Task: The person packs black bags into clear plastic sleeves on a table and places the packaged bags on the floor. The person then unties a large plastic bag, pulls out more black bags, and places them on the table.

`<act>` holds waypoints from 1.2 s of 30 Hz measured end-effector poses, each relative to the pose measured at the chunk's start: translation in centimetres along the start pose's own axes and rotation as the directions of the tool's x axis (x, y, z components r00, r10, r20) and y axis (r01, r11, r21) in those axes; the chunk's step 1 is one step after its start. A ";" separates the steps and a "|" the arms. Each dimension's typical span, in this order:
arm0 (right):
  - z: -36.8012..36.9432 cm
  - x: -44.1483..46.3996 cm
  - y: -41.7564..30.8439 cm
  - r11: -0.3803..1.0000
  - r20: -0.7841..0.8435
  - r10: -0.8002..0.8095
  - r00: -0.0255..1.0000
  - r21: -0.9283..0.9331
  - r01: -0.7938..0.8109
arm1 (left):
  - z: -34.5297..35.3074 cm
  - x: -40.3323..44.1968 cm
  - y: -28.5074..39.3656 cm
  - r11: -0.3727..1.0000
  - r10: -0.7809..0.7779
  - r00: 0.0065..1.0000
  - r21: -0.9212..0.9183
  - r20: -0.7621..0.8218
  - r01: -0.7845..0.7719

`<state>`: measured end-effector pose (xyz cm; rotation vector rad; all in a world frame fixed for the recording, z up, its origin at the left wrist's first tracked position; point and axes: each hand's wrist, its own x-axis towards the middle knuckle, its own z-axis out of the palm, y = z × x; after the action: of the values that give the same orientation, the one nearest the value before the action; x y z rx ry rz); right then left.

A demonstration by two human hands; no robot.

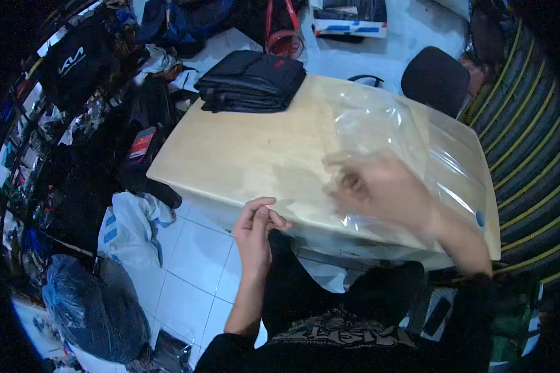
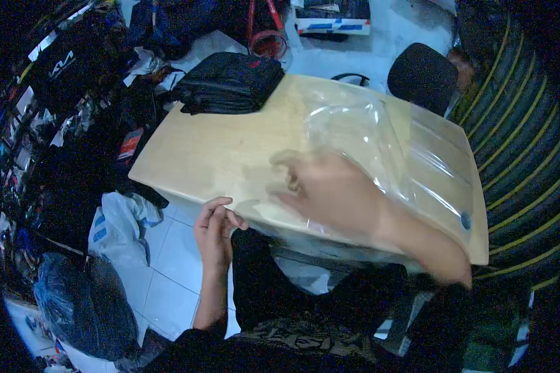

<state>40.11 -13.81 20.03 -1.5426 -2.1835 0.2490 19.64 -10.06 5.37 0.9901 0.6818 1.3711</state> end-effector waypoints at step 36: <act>11.9 11.5 -3.2 0.857 0.504 -0.389 0.771 -0.109 0.504 | -13.5 9.5 0.5 0.950 0.021 0.880 -0.264 -0.474 -0.165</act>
<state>28.80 -3.02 13.75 -1.0796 -2.9928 0.2216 8.72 1.56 1.08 0.4518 0.7569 1.7657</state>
